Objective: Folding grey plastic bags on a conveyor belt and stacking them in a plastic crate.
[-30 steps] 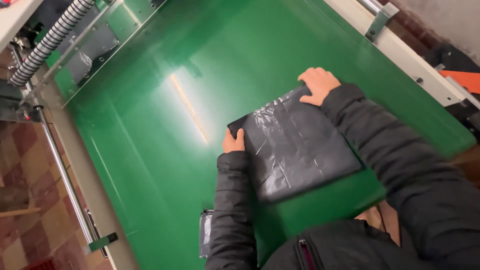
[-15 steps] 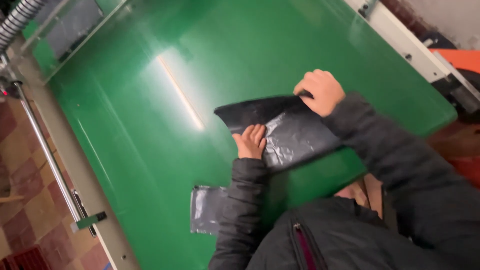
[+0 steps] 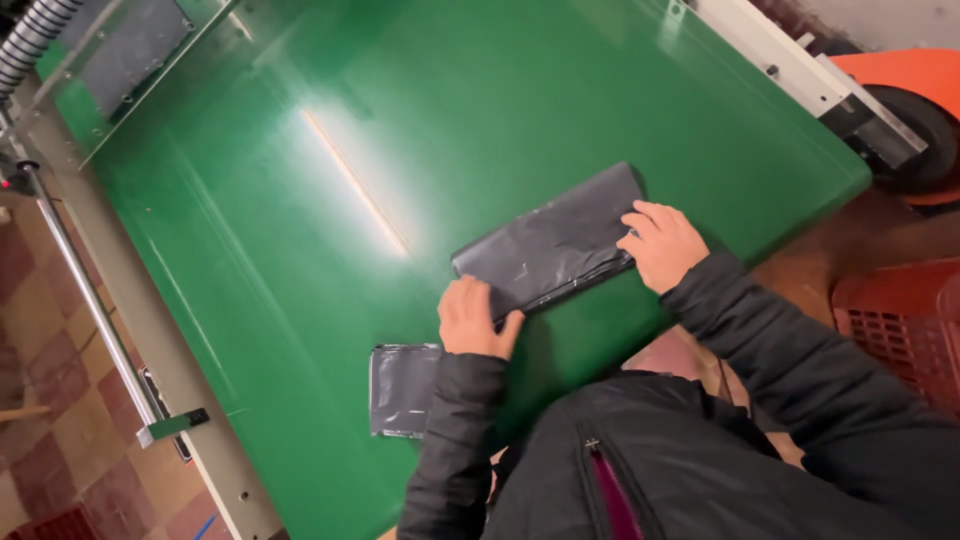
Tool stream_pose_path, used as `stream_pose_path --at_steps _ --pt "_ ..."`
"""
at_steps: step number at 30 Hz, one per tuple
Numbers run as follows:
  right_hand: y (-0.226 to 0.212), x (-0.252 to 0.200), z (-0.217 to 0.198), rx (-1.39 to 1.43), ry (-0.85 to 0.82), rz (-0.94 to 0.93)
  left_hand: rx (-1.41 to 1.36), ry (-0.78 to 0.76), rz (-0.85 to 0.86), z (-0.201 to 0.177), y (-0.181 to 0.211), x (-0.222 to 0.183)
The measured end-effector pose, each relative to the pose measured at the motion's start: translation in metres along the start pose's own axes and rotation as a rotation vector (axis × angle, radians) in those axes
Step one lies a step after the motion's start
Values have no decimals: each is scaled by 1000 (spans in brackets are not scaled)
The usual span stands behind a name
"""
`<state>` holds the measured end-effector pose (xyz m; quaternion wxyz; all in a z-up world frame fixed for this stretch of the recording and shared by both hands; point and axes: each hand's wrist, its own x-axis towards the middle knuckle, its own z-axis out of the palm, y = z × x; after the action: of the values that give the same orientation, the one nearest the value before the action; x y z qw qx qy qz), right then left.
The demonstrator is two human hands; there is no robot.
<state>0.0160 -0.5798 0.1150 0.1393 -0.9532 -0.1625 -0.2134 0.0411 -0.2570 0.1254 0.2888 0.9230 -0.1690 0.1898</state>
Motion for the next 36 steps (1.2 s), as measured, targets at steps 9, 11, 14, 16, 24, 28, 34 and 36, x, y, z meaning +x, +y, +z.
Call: stream_pose_path --at_steps 9,11,14,16,24,28,34,36 --pt "-83 -31 70 240 -138 -312 63 -838 443 51 -12 -17" --pt "-68 -64 92 241 -119 -326 -201 -967 428 45 15 11" --pt "-44 -109 108 676 -309 -196 -580 -943 207 90 4 41" --pt "-30 -146 126 1011 -199 585 -850 -1295 -577 163 -38 56" --pt "7 -89 84 1786 70 1366 -410 -604 -159 142 -3 59" --pt "32 -103 109 1747 47 1426 -27 -222 -15 145 39 57" --pt "31 -118 101 1999 178 835 -299 -262 -16 123 63 44" --pt "-10 -76 63 1655 163 792 -346 -199 21 96 49 20"
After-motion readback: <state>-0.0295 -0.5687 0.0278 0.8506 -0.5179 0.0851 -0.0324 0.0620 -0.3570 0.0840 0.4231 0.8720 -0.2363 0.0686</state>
